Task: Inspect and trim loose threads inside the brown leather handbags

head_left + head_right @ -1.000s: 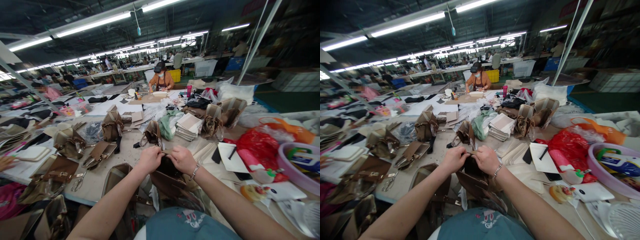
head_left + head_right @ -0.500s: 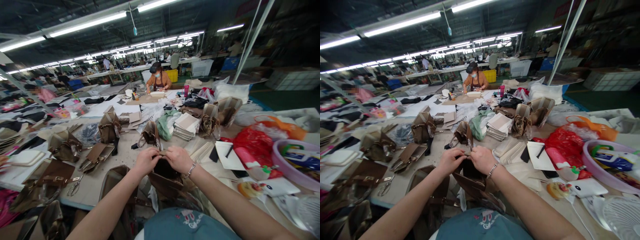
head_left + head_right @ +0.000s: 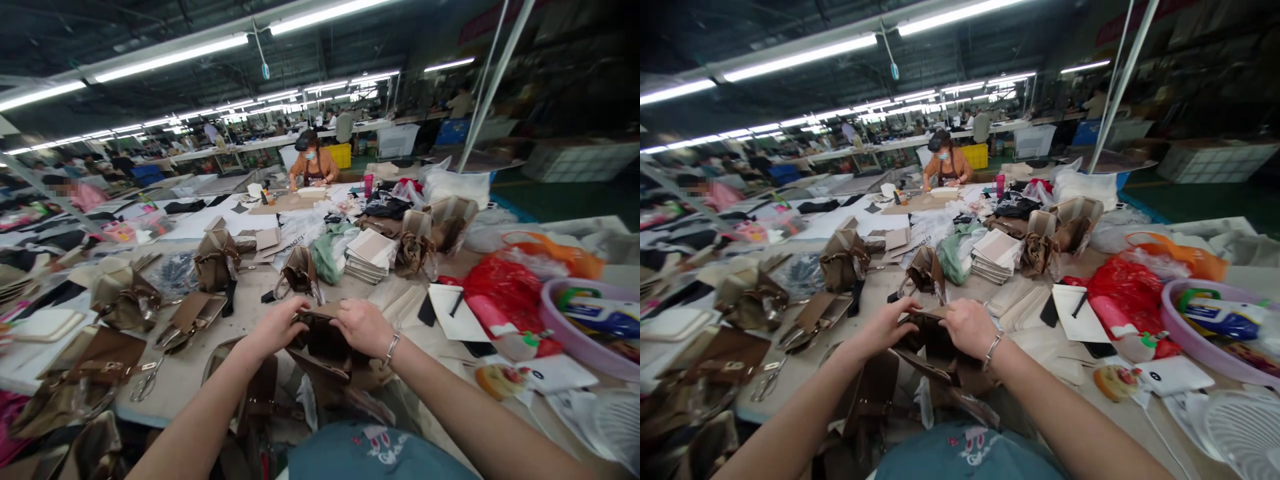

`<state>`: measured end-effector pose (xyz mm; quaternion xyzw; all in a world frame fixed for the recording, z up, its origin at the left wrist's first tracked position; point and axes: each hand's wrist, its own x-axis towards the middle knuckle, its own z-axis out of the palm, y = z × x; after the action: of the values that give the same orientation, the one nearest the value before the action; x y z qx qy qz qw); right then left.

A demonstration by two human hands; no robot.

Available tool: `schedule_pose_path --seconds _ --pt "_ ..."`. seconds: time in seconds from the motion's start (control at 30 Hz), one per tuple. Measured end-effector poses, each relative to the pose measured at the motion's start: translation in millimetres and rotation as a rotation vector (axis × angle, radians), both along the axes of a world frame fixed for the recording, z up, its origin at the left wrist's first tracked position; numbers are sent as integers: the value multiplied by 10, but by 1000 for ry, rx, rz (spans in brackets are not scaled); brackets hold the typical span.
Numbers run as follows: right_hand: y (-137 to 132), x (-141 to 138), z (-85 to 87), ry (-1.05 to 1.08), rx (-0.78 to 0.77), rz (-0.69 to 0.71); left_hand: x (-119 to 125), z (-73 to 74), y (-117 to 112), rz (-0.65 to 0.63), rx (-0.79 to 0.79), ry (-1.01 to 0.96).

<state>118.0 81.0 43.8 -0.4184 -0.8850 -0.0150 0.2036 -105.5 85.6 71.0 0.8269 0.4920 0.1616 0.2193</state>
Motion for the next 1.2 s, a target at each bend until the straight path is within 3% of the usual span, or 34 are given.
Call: schedule_pose_path --seconds 0.23,0.6,1.0,1.2 --pt "16 89 -69 23 -33 -29 114 -3 41 -108 129 28" --pt "33 115 -59 9 -61 -41 102 -65 28 -21 236 158" --pt "21 95 -43 -1 -46 -19 86 93 -64 -100 295 224" --pt "25 116 -31 -8 -58 -26 71 0 -47 -64 283 157"
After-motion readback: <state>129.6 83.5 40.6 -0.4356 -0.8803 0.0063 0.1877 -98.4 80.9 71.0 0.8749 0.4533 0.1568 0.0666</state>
